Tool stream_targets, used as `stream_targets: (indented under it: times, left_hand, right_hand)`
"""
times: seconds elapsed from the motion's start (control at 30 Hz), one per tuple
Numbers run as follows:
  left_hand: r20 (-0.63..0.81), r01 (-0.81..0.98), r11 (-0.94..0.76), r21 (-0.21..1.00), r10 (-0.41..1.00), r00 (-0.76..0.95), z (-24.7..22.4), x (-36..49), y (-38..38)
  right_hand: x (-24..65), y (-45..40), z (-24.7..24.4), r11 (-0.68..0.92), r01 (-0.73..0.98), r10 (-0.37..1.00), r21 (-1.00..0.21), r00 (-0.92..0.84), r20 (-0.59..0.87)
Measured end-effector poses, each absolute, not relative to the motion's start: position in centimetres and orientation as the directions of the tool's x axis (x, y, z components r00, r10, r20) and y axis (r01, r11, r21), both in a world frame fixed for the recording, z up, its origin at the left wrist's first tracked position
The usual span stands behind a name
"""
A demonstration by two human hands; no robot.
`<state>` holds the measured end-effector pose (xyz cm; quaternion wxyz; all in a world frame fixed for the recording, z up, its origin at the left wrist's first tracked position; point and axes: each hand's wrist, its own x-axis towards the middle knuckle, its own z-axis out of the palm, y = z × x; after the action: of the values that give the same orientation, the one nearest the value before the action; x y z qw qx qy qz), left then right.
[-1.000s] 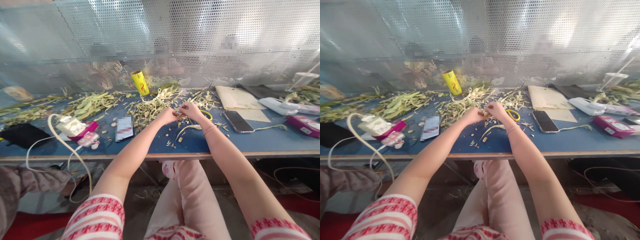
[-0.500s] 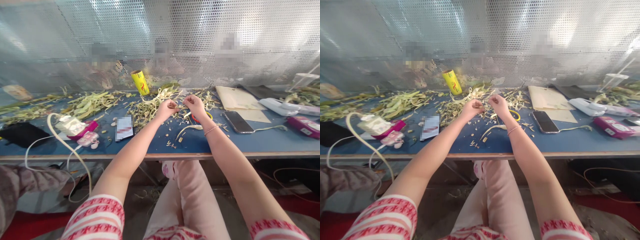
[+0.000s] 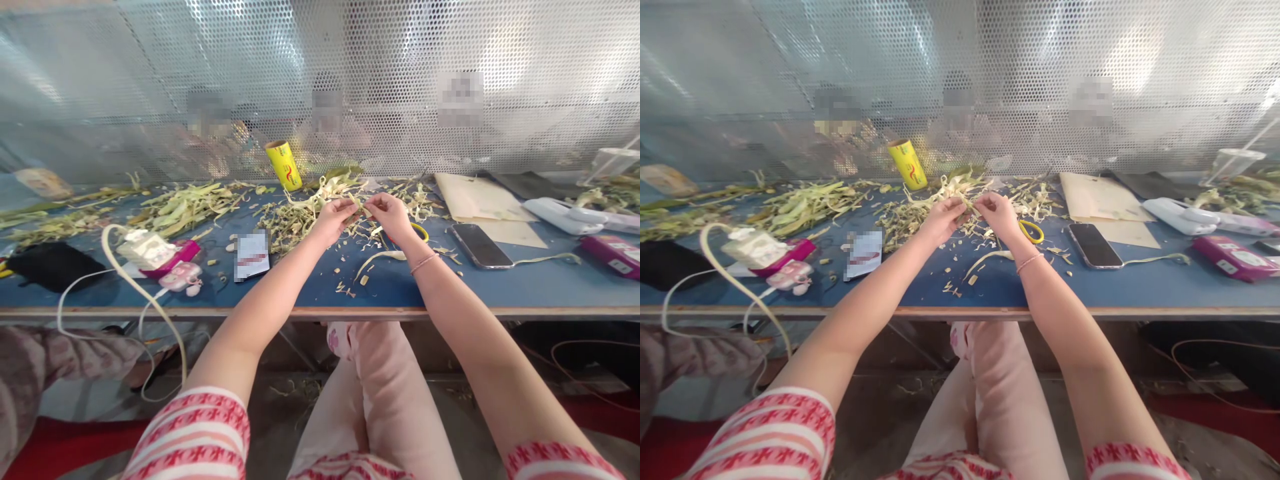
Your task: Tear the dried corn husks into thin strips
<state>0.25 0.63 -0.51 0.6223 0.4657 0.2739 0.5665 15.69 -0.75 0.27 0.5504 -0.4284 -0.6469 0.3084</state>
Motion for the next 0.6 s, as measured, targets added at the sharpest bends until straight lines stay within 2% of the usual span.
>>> stream_targets:
  times: [0.23,0.37,0.5,0.6]
  left_hand:
    - [0.142,-0.511,-0.010,0.859,0.965,0.220,-0.32,0.25,0.42]
    - [0.158,-0.507,-0.011,0.862,0.956,0.248,-0.30,0.09,0.39]
    - [0.195,-0.484,-0.028,0.874,0.934,0.298,-0.15,-0.09,0.15]
    - [0.191,-0.458,-0.026,0.888,0.929,0.318,0.00,-0.05,-0.13]
  right_hand:
    - [15.63,-0.73,0.01,0.515,0.273,0.854,-0.813,-0.084,0.513]
    - [15.80,-0.93,0.05,0.601,0.396,0.779,-0.694,-0.097,0.619]
    - [15.81,-0.98,0.04,0.680,0.438,0.682,-0.588,-0.081,0.727]
    - [15.86,-0.68,-0.06,0.668,0.407,0.680,-0.623,0.004,0.733]
